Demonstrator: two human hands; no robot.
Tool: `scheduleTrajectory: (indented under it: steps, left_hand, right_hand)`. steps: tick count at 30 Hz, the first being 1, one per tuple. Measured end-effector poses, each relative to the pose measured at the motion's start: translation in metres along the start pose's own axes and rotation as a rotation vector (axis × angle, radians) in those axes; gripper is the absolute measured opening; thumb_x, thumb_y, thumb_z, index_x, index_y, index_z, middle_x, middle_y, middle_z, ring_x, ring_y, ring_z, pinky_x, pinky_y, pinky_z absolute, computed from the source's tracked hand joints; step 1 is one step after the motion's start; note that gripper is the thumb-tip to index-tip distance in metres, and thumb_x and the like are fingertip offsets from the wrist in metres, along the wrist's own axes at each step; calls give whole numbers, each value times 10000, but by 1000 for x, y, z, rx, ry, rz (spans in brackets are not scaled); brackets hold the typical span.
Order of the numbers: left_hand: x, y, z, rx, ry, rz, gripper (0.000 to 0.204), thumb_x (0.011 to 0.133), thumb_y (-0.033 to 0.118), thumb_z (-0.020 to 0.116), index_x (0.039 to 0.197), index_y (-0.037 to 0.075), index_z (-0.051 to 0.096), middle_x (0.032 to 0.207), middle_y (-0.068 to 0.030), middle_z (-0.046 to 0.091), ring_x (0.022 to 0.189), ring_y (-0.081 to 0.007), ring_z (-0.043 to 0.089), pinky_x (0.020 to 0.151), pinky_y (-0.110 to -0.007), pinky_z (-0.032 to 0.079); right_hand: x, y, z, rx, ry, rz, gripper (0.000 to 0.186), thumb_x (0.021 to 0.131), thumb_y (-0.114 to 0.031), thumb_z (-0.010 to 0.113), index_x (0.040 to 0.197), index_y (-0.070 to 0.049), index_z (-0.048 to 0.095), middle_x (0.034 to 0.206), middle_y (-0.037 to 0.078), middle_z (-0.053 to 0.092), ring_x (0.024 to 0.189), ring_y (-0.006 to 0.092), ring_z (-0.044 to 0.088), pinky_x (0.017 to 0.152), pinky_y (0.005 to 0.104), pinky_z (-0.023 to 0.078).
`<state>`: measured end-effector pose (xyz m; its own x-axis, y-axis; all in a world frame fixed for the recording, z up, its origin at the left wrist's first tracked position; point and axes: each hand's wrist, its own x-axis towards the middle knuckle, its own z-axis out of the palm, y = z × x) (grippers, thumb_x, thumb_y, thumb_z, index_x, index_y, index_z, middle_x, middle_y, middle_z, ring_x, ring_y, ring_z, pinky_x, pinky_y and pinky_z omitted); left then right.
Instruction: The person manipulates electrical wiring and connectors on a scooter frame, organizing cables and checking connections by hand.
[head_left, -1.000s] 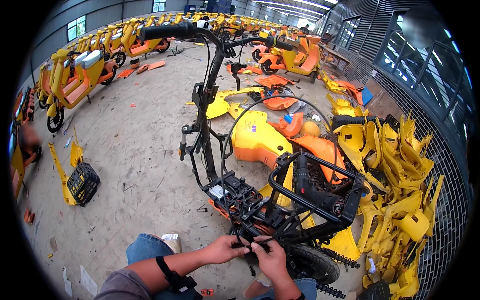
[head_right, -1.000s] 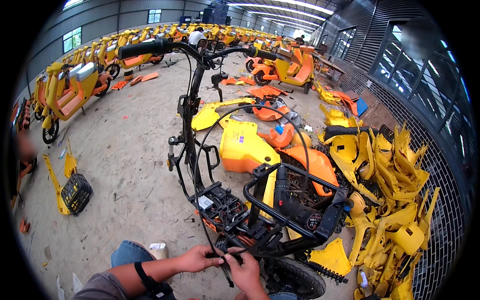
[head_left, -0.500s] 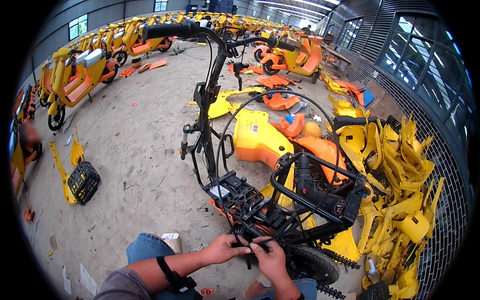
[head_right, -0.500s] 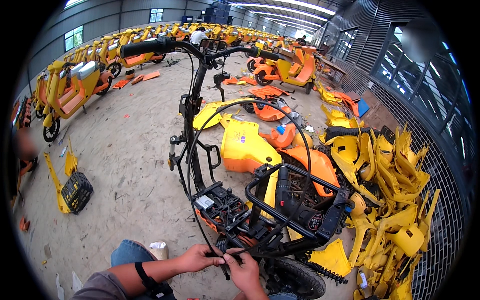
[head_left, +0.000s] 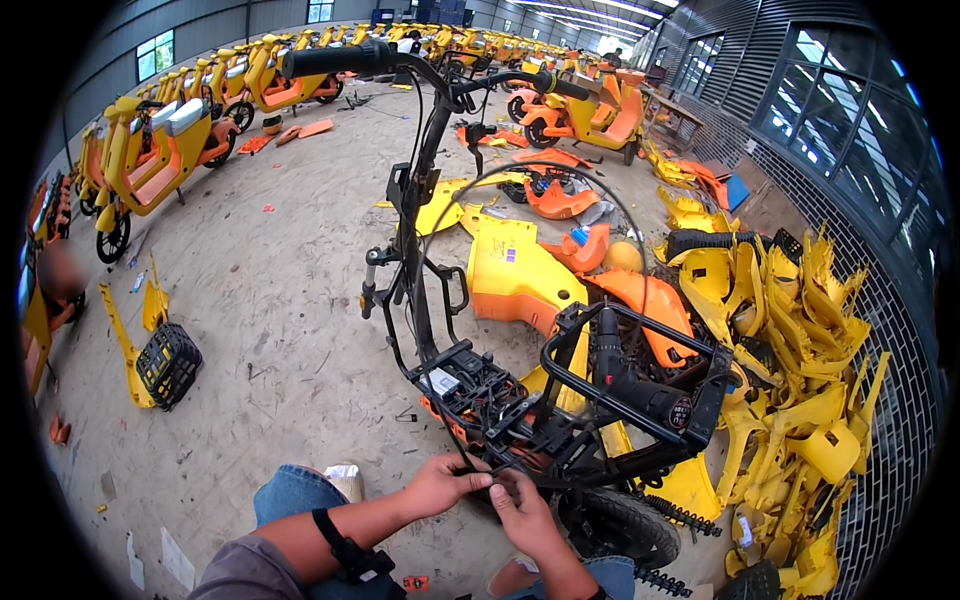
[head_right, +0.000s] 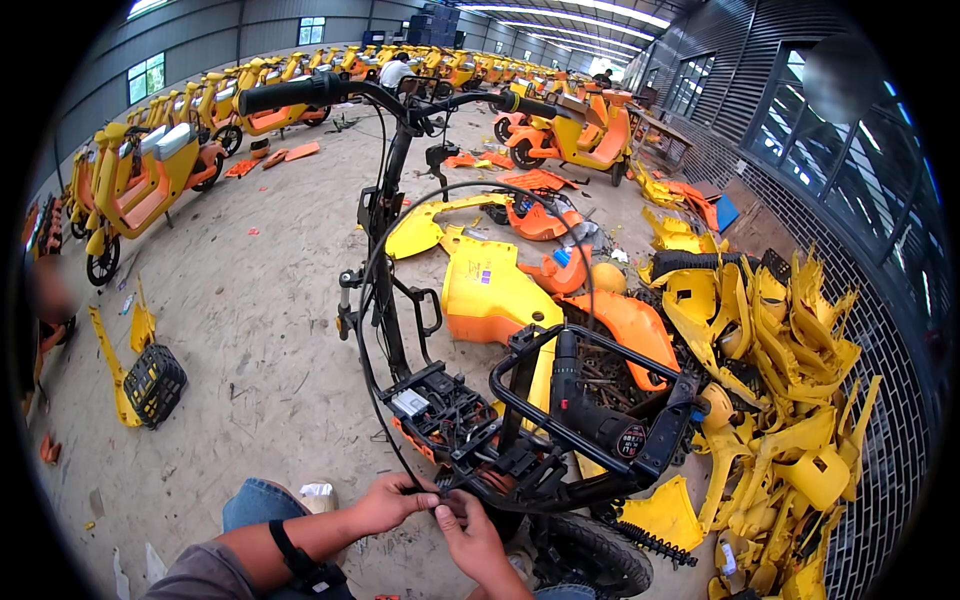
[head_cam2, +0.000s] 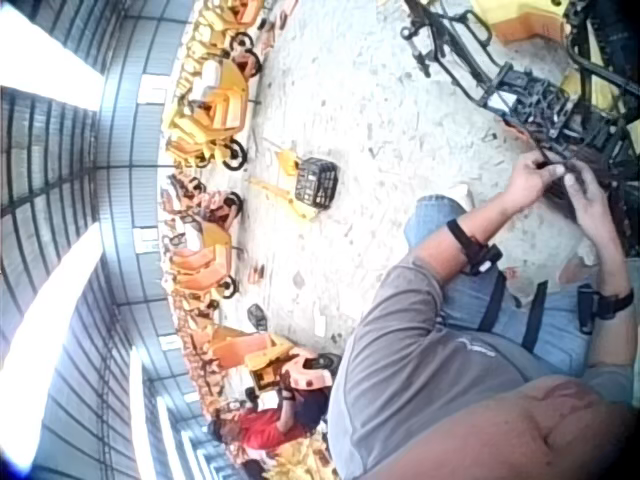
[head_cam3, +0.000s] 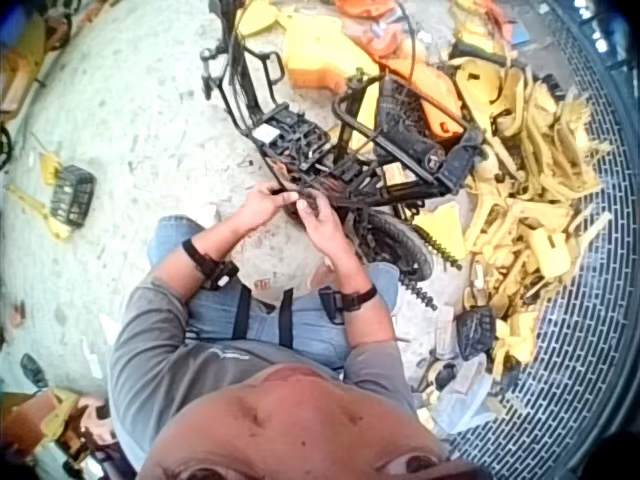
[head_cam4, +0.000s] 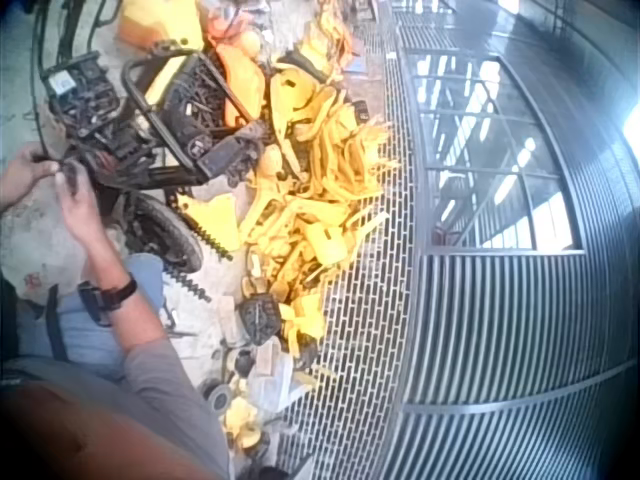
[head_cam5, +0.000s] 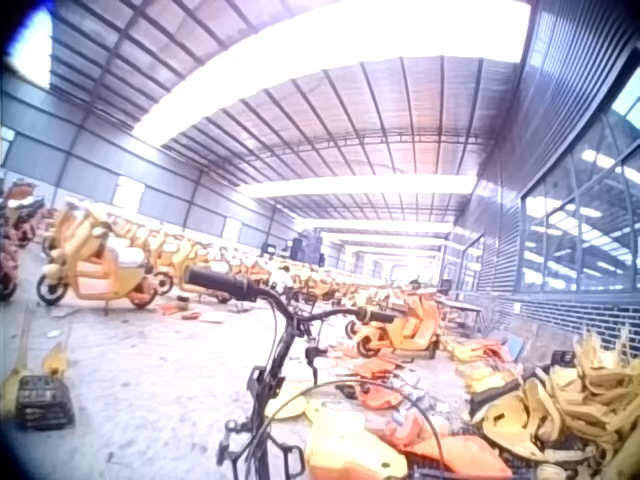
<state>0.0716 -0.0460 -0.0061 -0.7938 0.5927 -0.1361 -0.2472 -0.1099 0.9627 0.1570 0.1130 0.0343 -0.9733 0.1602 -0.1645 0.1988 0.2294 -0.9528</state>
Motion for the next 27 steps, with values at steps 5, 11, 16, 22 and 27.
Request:
scheduleTrajectory:
  steps: [5,11,16,22,27]
  left_hand:
    - [4,8,-7,-128,89,-5,191,911,114,680,1041,-26,681,958,-63,703,903,-124,627,836,-284,502]
    - [10,16,-17,-277,266,49,192,928,172,662,999,-7,659,915,-87,686,834,-144,588,779,-282,465]
    - [18,14,-23,-382,366,-43,209,936,204,654,967,-2,638,869,-66,655,754,-134,543,732,-274,451]
    - [23,2,-30,-455,404,-232,206,944,204,638,960,-1,636,857,-64,638,738,-136,534,722,-274,448]
    - [28,2,-28,-500,323,-121,195,941,195,642,961,2,630,900,-71,644,801,-154,569,783,-288,454]
  right_hand:
    - [0,25,6,-143,-147,63,496,930,-368,635,1240,10,551,1104,203,653,1032,280,644,899,363,487]
    - [0,3,1,-250,-82,-25,397,924,-320,619,1182,-19,597,1066,214,668,1002,357,656,857,387,508]
    - [1,15,1,-183,-23,-19,343,927,-225,635,1196,-16,597,1054,182,685,972,292,675,837,350,512]
    - [2,-12,-1,-273,-44,-86,325,917,-202,639,1191,-31,605,1048,194,680,973,305,675,834,358,514]
    - [9,-3,-8,-296,-25,-92,324,899,-203,653,1170,-27,623,1072,190,675,1001,328,663,839,367,513]
